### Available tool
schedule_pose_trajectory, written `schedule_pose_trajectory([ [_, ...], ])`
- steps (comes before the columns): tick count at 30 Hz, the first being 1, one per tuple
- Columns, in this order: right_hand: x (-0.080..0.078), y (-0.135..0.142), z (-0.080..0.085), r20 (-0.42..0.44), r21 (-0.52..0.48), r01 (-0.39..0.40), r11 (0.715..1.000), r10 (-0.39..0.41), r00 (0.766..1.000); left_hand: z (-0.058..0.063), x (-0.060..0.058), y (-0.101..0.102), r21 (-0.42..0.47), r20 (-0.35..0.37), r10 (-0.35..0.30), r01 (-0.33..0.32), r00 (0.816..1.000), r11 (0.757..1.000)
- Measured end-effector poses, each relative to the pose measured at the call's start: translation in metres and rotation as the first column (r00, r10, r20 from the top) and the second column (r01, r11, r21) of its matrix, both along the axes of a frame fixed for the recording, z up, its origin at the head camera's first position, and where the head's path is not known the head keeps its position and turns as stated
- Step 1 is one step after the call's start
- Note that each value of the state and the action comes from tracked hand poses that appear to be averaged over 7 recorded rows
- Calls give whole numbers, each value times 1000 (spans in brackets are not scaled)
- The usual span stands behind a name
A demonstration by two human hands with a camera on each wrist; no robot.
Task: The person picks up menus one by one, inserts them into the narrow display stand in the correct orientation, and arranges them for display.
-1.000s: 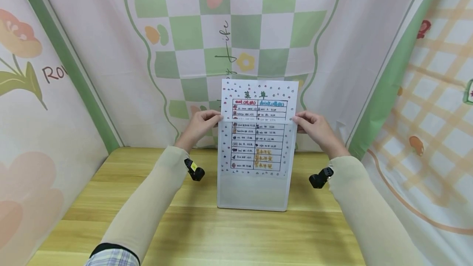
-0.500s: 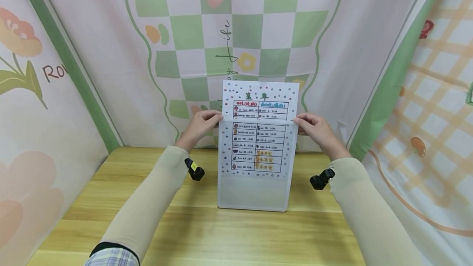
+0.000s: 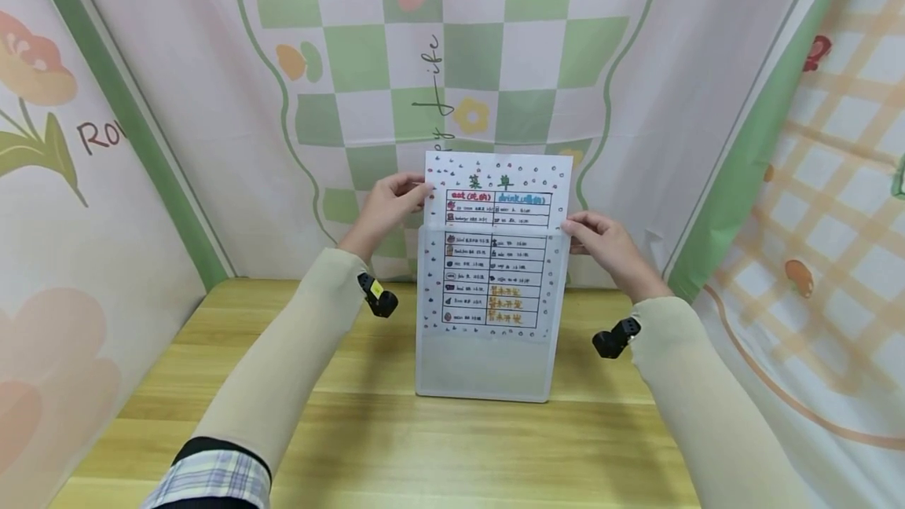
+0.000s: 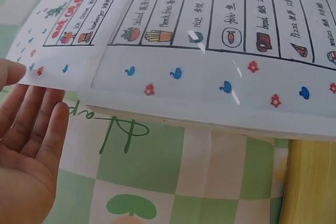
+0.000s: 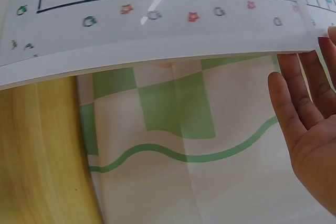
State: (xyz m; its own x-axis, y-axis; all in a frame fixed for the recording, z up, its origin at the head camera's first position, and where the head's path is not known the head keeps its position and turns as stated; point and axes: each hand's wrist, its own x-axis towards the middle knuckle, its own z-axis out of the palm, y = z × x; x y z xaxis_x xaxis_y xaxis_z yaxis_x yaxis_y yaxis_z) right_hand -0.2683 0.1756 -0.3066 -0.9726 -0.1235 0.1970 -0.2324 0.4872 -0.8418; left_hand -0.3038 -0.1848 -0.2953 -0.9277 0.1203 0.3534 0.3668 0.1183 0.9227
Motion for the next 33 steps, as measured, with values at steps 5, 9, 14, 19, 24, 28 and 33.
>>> schedule_pose_trajectory([
  [5, 0, -3, 14, -41, 34, 17, 999, -15, 999, 2, 0, -1, 1, 11, 7, -7, 1000, 1000],
  [9, 0, -6, 26, -75, 42, 35, 999, -32, 997, 2, -1, 0, -3, 12, 9, -9, 1000, 1000],
  [14, -1, -10, 36, -98, 19, 37, 999, -35, 995, 2, 0, -1, 3, 13, 8, -8, 1000, 1000],
  [19, -4, -11, 39, -134, -19, 46, 999, -48, 990, 1, -1, -1, 11, 7, 15, -15, 1000, 1000],
  [24, -6, -11, 36, -145, -36, 61, 998, -65, 987, -1, -2, -2, 16, 2, 16, -16, 1000, 1000],
  [28, -7, -10, 33, -144, -28, 64, 998, -67, 987, -3, -2, -3, 17, 6, 14, -14, 1000, 1000],
  [33, -4, -10, 29, -125, 9, 68, 998, -66, 990, -9, -1, -4, 1, 17, 11, -11, 1000, 1000],
])
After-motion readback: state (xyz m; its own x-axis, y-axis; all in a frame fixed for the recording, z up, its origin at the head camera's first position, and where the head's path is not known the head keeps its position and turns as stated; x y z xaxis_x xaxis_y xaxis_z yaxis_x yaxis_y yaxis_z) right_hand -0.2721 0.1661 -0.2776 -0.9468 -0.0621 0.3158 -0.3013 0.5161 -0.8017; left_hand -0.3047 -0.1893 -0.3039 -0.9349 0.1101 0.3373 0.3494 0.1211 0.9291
